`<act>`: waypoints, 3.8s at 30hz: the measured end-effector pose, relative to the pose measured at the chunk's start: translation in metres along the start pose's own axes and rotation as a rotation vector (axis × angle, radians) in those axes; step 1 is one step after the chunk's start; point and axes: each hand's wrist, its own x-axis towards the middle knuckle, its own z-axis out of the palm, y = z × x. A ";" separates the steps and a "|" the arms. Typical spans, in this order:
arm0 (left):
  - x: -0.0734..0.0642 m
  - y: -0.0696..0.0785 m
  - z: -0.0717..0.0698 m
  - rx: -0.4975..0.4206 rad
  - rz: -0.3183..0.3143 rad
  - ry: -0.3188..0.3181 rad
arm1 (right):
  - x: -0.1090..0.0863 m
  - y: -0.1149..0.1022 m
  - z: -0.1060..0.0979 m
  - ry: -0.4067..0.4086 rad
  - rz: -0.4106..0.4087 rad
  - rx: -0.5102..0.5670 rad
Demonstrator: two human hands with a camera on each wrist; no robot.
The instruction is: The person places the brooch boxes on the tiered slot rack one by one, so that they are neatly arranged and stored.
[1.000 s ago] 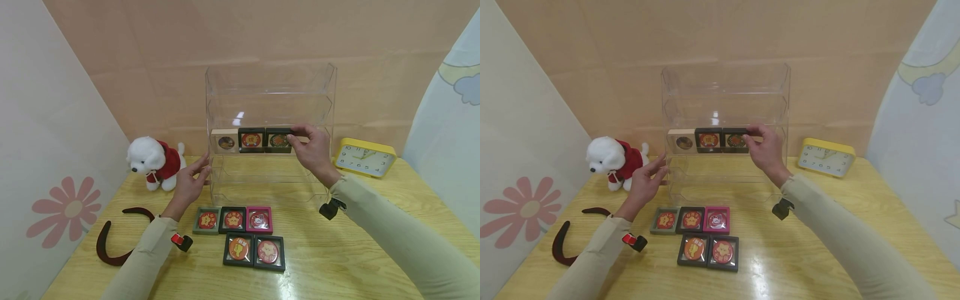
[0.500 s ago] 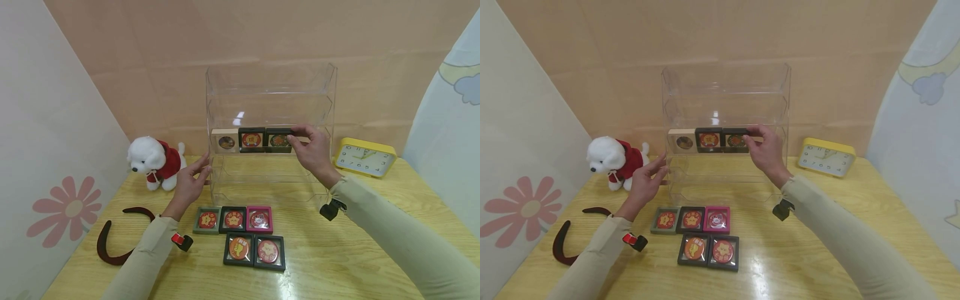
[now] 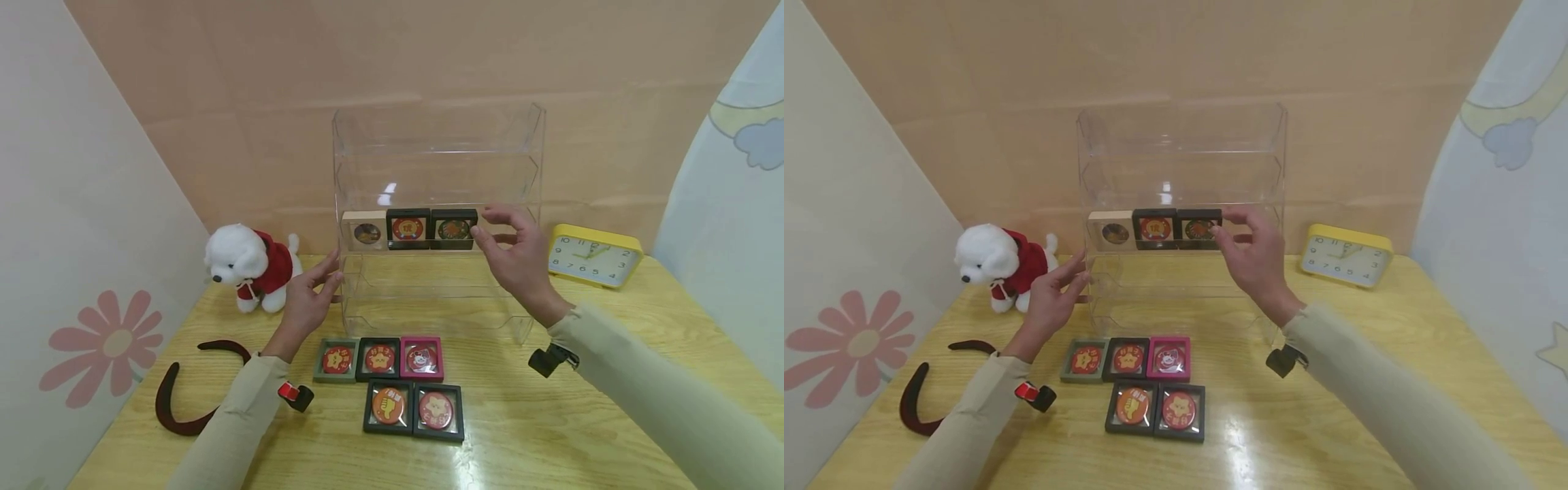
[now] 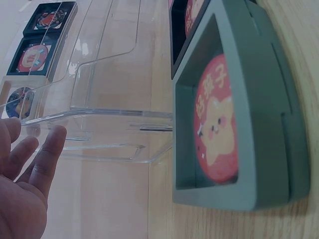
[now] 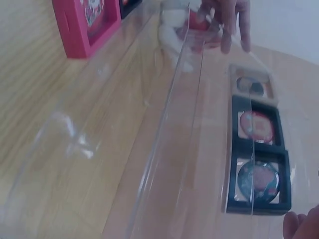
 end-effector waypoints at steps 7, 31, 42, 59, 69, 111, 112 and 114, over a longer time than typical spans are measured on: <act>-0.001 0.000 0.000 -0.014 -0.012 0.003 | -0.024 -0.025 -0.001 -0.065 -0.003 0.059; -0.002 0.001 0.000 -0.021 -0.008 0.014 | -0.128 0.006 -0.007 -0.705 0.203 -0.050; -0.002 0.001 0.000 -0.010 -0.006 0.010 | -0.140 0.008 -0.012 -0.877 0.210 -0.062; -0.001 0.002 0.001 0.009 -0.016 0.014 | -0.142 0.011 -0.012 -0.955 0.039 -0.113; -0.006 0.030 0.000 0.010 0.006 -0.001 | -0.143 0.008 -0.013 -0.949 0.109 -0.093; -0.002 -0.001 0.000 0.008 0.006 0.009 | -0.126 0.017 -0.031 -0.712 0.185 0.237; -0.002 -0.001 0.000 0.009 0.005 0.009 | -0.123 0.017 -0.033 -0.698 0.181 0.235; -0.001 -0.001 0.000 0.008 0.001 0.010 | -0.115 0.016 -0.038 -0.665 0.180 0.214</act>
